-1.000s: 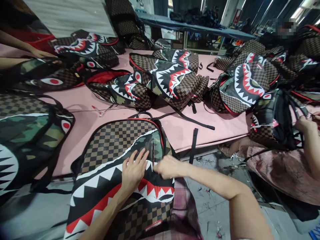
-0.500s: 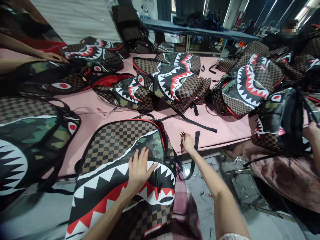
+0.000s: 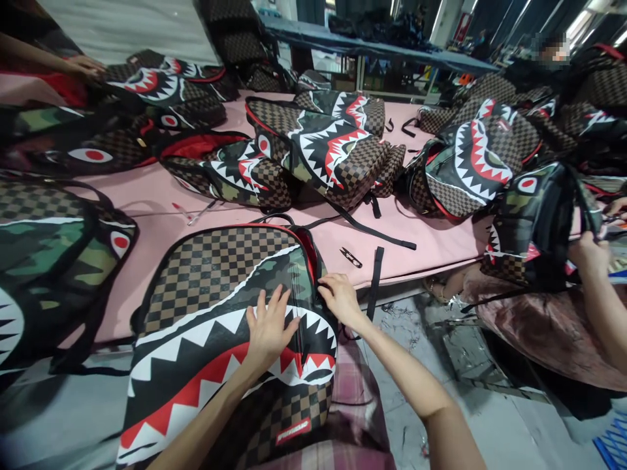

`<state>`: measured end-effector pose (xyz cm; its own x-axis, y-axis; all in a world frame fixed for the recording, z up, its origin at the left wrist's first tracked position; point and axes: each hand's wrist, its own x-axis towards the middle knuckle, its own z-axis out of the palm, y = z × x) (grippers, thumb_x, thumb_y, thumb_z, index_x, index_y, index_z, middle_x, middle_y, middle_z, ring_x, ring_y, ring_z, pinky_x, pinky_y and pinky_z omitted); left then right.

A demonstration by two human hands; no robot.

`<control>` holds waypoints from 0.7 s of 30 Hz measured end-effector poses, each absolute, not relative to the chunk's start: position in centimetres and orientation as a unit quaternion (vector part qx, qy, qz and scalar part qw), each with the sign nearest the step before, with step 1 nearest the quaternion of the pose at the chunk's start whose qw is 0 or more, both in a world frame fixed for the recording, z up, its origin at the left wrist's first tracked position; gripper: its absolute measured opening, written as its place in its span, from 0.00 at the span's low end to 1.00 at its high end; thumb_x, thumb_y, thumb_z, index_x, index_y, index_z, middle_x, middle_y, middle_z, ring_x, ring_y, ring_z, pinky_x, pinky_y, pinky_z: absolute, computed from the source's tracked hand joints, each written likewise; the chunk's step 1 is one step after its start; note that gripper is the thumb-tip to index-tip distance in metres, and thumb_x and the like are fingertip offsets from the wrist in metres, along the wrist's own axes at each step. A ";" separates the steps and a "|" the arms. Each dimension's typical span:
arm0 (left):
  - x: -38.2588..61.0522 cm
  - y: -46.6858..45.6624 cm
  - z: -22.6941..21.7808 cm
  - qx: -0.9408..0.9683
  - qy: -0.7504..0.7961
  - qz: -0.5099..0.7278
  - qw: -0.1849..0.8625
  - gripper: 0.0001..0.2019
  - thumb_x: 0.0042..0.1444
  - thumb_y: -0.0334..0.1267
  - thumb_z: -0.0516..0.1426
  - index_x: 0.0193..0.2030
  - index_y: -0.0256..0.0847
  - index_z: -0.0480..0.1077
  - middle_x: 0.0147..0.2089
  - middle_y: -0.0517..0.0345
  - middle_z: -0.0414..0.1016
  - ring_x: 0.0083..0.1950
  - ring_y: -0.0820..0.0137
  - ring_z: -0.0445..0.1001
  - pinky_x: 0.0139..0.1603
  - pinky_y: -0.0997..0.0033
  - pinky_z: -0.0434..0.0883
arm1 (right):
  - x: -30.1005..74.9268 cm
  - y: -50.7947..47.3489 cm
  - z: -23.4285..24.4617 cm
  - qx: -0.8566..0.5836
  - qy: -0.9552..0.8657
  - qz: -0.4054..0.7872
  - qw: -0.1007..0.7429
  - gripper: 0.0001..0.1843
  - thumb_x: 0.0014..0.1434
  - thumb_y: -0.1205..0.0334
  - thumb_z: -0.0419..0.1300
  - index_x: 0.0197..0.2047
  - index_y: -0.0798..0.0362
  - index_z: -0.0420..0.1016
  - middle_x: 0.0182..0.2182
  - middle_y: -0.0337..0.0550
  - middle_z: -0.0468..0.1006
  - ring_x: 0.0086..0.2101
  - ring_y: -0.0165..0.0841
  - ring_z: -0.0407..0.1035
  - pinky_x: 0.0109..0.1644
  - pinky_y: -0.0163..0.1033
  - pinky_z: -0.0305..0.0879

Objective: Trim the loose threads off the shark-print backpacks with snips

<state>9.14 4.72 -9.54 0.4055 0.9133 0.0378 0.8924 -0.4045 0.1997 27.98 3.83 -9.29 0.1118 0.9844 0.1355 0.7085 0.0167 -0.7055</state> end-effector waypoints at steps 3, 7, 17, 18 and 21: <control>10.3 5.1 -8.4 0.832 0.550 0.040 0.067 0.30 0.50 0.30 0.51 0.63 0.34 0.55 0.66 0.45 0.53 0.66 0.48 0.46 0.59 0.43 0.53 | 25.7 3.0 -8.5 -0.677 -0.606 0.232 0.348 0.12 0.61 0.67 0.52 0.43 0.52 0.75 0.39 0.43 0.77 0.42 0.33 0.67 0.48 0.40 0.62; 11.9 5.5 -6.9 0.827 0.560 0.030 0.029 0.28 0.53 0.31 0.49 0.63 0.33 0.55 0.62 0.37 0.57 0.57 0.50 0.61 0.48 0.52 0.65 | 23.5 0.8 -8.6 -0.605 -0.702 0.194 0.323 0.13 0.61 0.67 0.51 0.45 0.53 0.74 0.42 0.44 0.76 0.44 0.34 0.65 0.50 0.39 0.62; 9.0 4.7 -3.6 0.821 0.543 -0.113 0.134 0.28 0.58 0.31 0.42 0.67 0.41 0.45 0.40 0.46 0.75 0.36 0.59 0.76 0.35 0.63 0.68 | 22.7 -1.2 -9.1 -0.547 -0.808 0.119 0.181 0.22 0.59 0.68 0.51 0.58 0.52 0.63 0.56 0.45 0.67 0.59 0.39 0.51 0.60 0.50 0.51; 8.9 4.3 -3.2 0.823 0.542 -0.101 0.135 0.27 0.58 0.31 0.42 0.65 0.43 0.48 0.42 0.47 0.75 0.37 0.60 0.76 0.35 0.64 0.68 | 22.3 0.1 -8.4 -0.520 -0.830 0.111 0.171 0.22 0.59 0.67 0.51 0.57 0.55 0.63 0.55 0.48 0.68 0.59 0.40 0.51 0.61 0.50 0.51; 9.2 3.1 -1.7 0.838 0.530 -0.065 0.111 0.21 0.58 0.30 0.42 0.58 0.44 0.60 0.46 0.48 0.73 0.39 0.62 0.75 0.36 0.66 0.67 | 21.2 3.6 -6.2 -0.462 -0.863 0.106 0.176 0.15 0.59 0.68 0.52 0.49 0.54 0.70 0.47 0.47 0.74 0.55 0.37 0.59 0.62 0.48 0.49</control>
<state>9.17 3.07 -1.67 0.4299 0.8737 -0.2277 0.9028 -0.4138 0.1170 21.22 3.58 -6.18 -0.5120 0.8341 0.2050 0.7595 0.5511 -0.3456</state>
